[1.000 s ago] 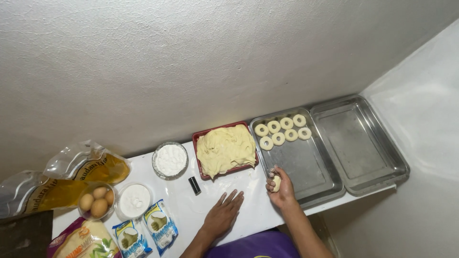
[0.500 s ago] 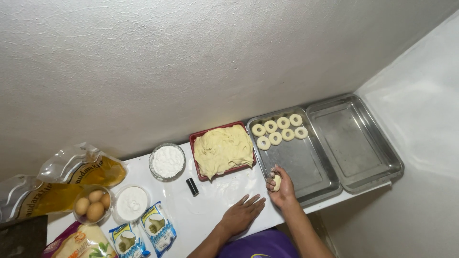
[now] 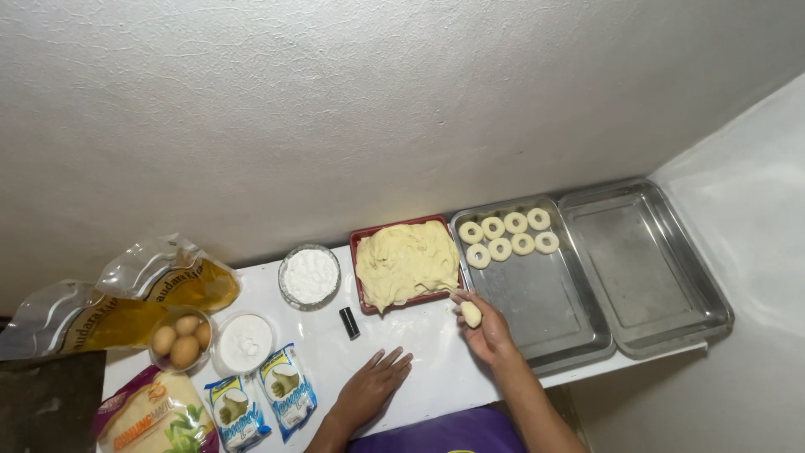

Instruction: Manually shaping and cutting donut dough on a preparation table.

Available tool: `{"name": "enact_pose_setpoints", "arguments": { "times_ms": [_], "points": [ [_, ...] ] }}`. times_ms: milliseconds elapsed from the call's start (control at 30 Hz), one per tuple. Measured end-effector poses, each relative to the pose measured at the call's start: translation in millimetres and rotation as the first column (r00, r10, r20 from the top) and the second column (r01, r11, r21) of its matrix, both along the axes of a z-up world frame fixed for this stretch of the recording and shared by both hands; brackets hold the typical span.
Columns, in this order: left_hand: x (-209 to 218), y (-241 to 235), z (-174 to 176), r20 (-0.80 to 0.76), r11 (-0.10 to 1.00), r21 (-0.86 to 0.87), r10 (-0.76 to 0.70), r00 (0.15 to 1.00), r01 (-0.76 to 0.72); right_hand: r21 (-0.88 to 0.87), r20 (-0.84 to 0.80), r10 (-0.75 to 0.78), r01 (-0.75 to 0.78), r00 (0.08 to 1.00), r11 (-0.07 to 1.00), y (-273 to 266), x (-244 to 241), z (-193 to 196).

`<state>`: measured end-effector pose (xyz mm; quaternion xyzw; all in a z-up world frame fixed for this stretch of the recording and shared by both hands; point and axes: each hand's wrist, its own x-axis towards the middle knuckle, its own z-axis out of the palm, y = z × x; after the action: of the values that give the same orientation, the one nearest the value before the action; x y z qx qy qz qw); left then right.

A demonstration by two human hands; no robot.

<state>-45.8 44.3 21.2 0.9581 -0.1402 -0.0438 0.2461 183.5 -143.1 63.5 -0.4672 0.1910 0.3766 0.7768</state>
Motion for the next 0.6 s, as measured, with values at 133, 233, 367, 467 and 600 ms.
{"name": "enact_pose_setpoints", "arguments": {
  "times_ms": [133,233,367,467,600],
  "points": [
    [5,0,-15,0.034,0.996,0.002,0.09,0.995,-0.09,0.141,-0.135,-0.011,0.03,0.991,0.989,-5,3,-35],
    [12,-9,-14,0.084,0.974,-0.012,0.225,0.971,-0.225,0.262,-0.069,0.138,-0.115,0.988,0.958,-7,0,-48],
    [28,-26,-2,0.139,0.979,-0.031,0.205,0.969,-0.203,0.282,-0.109,0.157,-0.12,0.982,0.952,-5,1,-49],
    [33,-34,2,0.096,0.988,-0.12,0.111,0.989,-0.099,0.283,-0.117,0.145,-0.107,0.983,0.953,-5,4,-52],
    [31,-31,-3,0.084,0.975,-0.219,-0.022,0.996,0.04,0.244,-0.109,0.132,-0.102,0.985,0.964,-1,6,-49]
  ]
}}
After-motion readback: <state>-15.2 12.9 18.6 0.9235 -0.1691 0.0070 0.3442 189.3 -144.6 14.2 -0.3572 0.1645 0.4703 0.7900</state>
